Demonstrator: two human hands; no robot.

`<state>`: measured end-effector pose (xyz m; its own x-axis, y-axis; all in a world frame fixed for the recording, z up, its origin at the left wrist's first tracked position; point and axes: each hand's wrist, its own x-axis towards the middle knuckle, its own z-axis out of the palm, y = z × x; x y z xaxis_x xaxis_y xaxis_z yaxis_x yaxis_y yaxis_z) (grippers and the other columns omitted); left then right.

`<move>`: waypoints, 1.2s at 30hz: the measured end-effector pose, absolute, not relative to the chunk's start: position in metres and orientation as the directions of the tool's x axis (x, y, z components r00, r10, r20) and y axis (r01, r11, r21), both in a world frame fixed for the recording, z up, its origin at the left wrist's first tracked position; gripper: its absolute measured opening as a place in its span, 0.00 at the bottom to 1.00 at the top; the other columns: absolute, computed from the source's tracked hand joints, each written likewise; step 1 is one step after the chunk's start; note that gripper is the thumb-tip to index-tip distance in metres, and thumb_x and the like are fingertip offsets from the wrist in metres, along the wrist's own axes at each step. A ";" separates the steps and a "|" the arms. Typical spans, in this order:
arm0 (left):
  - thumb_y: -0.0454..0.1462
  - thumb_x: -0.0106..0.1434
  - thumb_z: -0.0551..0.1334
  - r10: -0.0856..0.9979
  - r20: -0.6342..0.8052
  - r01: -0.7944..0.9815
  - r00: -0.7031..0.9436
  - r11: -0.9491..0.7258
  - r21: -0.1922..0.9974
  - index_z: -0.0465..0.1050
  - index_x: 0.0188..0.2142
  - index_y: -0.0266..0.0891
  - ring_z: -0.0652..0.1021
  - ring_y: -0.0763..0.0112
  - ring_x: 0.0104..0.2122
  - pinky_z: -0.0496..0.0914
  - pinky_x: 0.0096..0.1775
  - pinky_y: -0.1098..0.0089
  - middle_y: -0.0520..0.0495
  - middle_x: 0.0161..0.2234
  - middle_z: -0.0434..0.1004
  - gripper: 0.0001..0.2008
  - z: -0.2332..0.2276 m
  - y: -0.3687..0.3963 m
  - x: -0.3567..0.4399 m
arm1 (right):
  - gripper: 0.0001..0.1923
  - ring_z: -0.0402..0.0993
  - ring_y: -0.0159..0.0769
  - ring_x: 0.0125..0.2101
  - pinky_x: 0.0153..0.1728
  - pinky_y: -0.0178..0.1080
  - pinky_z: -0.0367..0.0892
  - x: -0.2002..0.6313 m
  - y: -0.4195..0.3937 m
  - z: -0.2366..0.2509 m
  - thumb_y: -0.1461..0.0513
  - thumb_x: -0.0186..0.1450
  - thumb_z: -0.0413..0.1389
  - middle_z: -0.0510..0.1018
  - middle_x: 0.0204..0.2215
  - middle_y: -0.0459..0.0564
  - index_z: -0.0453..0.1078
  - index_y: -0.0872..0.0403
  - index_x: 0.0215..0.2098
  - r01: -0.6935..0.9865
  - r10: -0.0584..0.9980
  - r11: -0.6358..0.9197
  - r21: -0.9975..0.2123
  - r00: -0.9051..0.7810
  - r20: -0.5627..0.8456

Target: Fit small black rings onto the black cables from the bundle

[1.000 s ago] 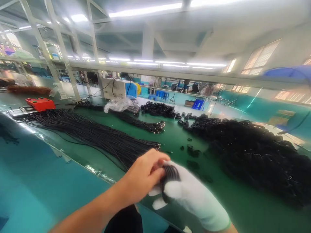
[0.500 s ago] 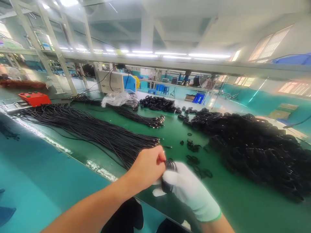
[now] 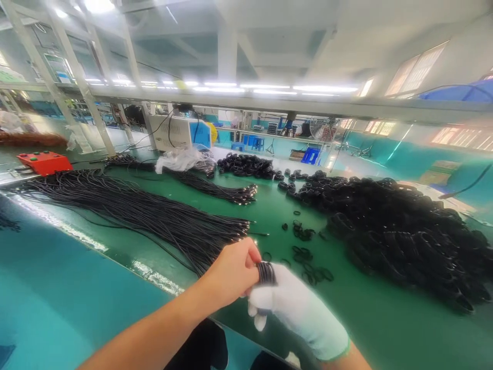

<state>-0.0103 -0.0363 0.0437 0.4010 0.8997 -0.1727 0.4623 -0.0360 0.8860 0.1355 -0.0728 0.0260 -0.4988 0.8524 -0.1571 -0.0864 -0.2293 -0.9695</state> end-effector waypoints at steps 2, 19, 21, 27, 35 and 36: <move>0.34 0.52 0.56 0.886 -0.168 0.471 0.432 -0.063 0.880 0.64 0.31 0.41 0.69 0.75 0.17 0.62 0.19 0.76 0.57 0.20 0.70 0.04 0.045 -0.034 -0.011 | 0.05 0.69 0.27 0.18 0.20 0.29 0.64 0.137 -0.072 0.019 0.65 0.55 0.56 0.73 0.21 0.48 0.71 0.61 0.28 -0.165 0.852 -0.228 -0.960 -0.510 -0.115; 0.33 0.53 0.56 0.947 -0.016 0.611 0.321 -0.194 0.768 0.65 0.25 0.41 0.68 0.74 0.22 0.58 0.24 0.75 0.54 0.22 0.69 0.02 0.038 -0.028 0.002 | 0.14 0.72 0.31 0.21 0.19 0.31 0.71 0.147 -0.061 0.009 0.61 0.55 0.60 0.76 0.25 0.53 0.71 0.63 0.37 -0.365 0.820 -0.379 -0.850 -0.558 -0.127; 0.34 0.54 0.57 0.952 -0.010 0.600 0.305 -0.184 0.778 0.63 0.25 0.41 0.68 0.75 0.21 0.57 0.23 0.76 0.55 0.21 0.69 0.03 0.033 -0.028 0.005 | 0.14 0.70 0.29 0.18 0.17 0.30 0.69 0.146 -0.060 0.014 0.63 0.53 0.60 0.75 0.21 0.51 0.71 0.63 0.36 -0.293 0.808 -0.386 -0.874 -0.564 -0.168; 0.36 0.55 0.58 0.921 0.020 0.545 0.390 -0.249 0.801 0.67 0.29 0.41 0.69 0.74 0.23 0.60 0.24 0.76 0.55 0.24 0.71 0.02 0.033 -0.019 0.006 | 0.12 0.69 0.29 0.17 0.15 0.31 0.67 0.165 -0.056 0.019 0.64 0.51 0.61 0.74 0.21 0.50 0.72 0.63 0.34 -0.238 0.848 -0.369 -0.899 -0.481 -0.221; 0.35 0.57 0.56 0.838 0.129 0.639 0.530 -0.495 0.589 0.70 0.28 0.40 0.72 0.70 0.31 0.63 0.34 0.72 0.53 0.28 0.73 0.05 0.020 0.041 0.035 | 0.17 0.74 0.40 0.36 0.30 0.38 0.70 0.265 -0.027 0.019 0.56 0.57 0.61 0.76 0.37 0.54 0.68 0.55 0.43 -0.583 0.996 -0.068 -0.809 0.004 -0.087; 0.34 0.56 0.57 0.820 0.110 0.632 0.562 -0.511 0.582 0.70 0.27 0.40 0.72 0.70 0.31 0.63 0.34 0.72 0.53 0.27 0.72 0.04 0.015 0.045 0.042 | 0.17 0.75 0.40 0.37 0.31 0.39 0.70 0.269 -0.025 0.015 0.56 0.58 0.60 0.76 0.39 0.54 0.68 0.54 0.43 -0.582 0.995 -0.060 -0.811 0.034 -0.098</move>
<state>0.0423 0.0447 0.0146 0.5617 0.8200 0.1101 0.6322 -0.5112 0.5823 0.2690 -0.0247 0.0152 0.0337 0.9946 -0.0977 -0.5822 -0.0599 -0.8109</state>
